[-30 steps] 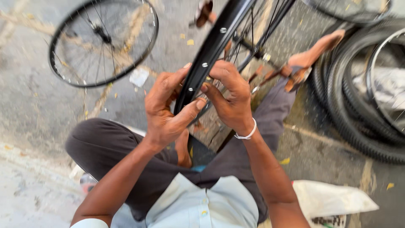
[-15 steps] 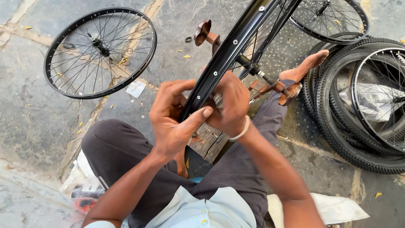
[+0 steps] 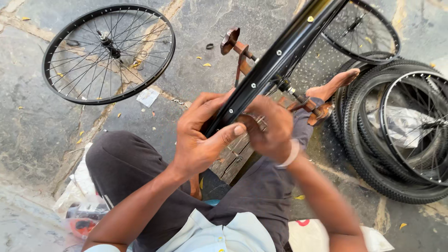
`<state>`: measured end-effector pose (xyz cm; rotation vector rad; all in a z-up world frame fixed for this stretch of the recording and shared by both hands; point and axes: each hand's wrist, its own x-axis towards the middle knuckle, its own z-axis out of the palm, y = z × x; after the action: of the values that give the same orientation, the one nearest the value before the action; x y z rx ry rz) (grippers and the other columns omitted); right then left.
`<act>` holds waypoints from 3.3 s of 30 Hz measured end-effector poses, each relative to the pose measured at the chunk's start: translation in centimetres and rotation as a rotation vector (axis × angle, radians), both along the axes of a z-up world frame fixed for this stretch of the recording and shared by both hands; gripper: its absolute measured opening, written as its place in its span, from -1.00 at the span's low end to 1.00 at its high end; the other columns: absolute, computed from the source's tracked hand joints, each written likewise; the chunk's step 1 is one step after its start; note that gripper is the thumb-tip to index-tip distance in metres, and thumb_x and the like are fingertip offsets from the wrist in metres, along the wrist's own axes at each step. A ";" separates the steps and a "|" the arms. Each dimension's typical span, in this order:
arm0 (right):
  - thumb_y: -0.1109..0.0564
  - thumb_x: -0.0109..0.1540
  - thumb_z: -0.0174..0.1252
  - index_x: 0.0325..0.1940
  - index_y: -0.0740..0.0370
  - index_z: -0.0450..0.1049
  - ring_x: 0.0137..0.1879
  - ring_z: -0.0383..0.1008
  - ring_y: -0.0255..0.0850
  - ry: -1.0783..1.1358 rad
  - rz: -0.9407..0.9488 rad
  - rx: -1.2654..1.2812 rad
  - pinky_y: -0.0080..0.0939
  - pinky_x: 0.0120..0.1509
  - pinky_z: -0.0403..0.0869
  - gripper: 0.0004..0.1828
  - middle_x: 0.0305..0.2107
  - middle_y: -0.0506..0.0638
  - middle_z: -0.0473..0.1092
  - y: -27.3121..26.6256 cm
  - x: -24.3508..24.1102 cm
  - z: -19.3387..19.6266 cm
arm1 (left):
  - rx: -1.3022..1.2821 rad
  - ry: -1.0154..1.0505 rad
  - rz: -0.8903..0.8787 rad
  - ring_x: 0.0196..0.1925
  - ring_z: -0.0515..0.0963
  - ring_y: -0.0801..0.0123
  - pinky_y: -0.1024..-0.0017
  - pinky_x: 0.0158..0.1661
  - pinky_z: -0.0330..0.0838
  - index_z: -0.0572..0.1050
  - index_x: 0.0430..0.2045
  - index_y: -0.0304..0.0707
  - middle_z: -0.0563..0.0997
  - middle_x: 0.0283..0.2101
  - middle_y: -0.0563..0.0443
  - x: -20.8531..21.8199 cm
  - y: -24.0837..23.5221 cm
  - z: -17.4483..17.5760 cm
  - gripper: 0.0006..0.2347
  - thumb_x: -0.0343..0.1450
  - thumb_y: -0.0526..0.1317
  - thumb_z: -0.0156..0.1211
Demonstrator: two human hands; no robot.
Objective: The person sits on the ground and uses a small metal tool to tighten or adjust the spokes on a bicycle wheel. The wheel is held in place by a wooden stand. The person rotates the wheel to access different spokes and continues the adjustment process.
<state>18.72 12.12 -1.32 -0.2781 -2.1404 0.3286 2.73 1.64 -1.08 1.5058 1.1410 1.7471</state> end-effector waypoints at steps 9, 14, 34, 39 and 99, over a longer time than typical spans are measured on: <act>0.17 0.21 0.31 0.13 0.15 0.55 -0.05 0.60 0.11 -0.657 0.118 -0.182 0.03 -0.01 0.51 -0.61 -0.13 0.15 0.56 3.3 0.4 7.5 | -0.074 -0.291 -0.064 -0.20 0.53 0.65 0.62 -0.15 0.48 0.39 -0.11 -0.35 0.54 -0.22 0.09 0.4 0.5 -0.7 -0.69 0.40 -0.38 0.46; 0.15 0.24 0.29 -0.01 0.27 0.43 0.02 0.55 0.08 0.128 -0.295 0.201 0.11 0.16 0.47 -0.71 -0.10 0.08 0.52 -1.4 -3.2 -0.8 | -0.007 -0.213 0.038 -0.35 0.36 0.72 0.67 -0.26 0.30 0.41 -0.03 -0.37 0.45 -0.21 0.16 0.9 0.2 -1.0 -0.64 0.38 -0.42 0.48; 0.32 0.30 0.20 0.31 0.29 0.40 0.26 0.48 -0.21 -0.130 0.330 -0.677 -0.16 0.37 0.45 -0.53 0.16 0.02 0.46 0.4 0.4 1.5 | 0.001 -0.179 0.023 -0.22 0.48 0.65 0.64 -0.26 0.42 0.50 -0.05 -0.39 0.42 -0.04 0.08 0.6 -0.2 0.0 -0.69 0.37 -0.34 0.45; 0.42 0.12 0.18 0.25 0.27 0.39 0.27 0.53 -0.05 -0.409 0.215 -0.337 -0.11 0.32 0.50 -0.41 0.16 0.11 0.46 1.1 0.9 4.4 | 0.026 -0.097 0.084 -0.31 0.38 0.66 0.65 -0.33 0.32 0.51 -0.10 -0.38 0.43 -0.08 0.09 0.5 -0.1 -1.1 -0.71 0.38 -0.34 0.49; 0.03 0.30 0.33 0.06 0.34 0.36 0.03 0.54 0.04 0.229 -0.291 0.071 -0.10 0.20 0.47 -0.58 -0.08 0.14 0.48 -1.2 -2.9 -2.7 | -0.023 -0.023 0.156 -0.30 0.39 0.70 0.71 -0.35 0.35 0.54 0.08 -0.39 0.45 -0.07 0.10 0.2 -0.2 0.0 -0.59 0.37 -0.31 0.56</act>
<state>15.84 10.88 -4.07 -0.4807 -1.8510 0.1092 2.92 1.43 -1.11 1.4119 1.2930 1.8423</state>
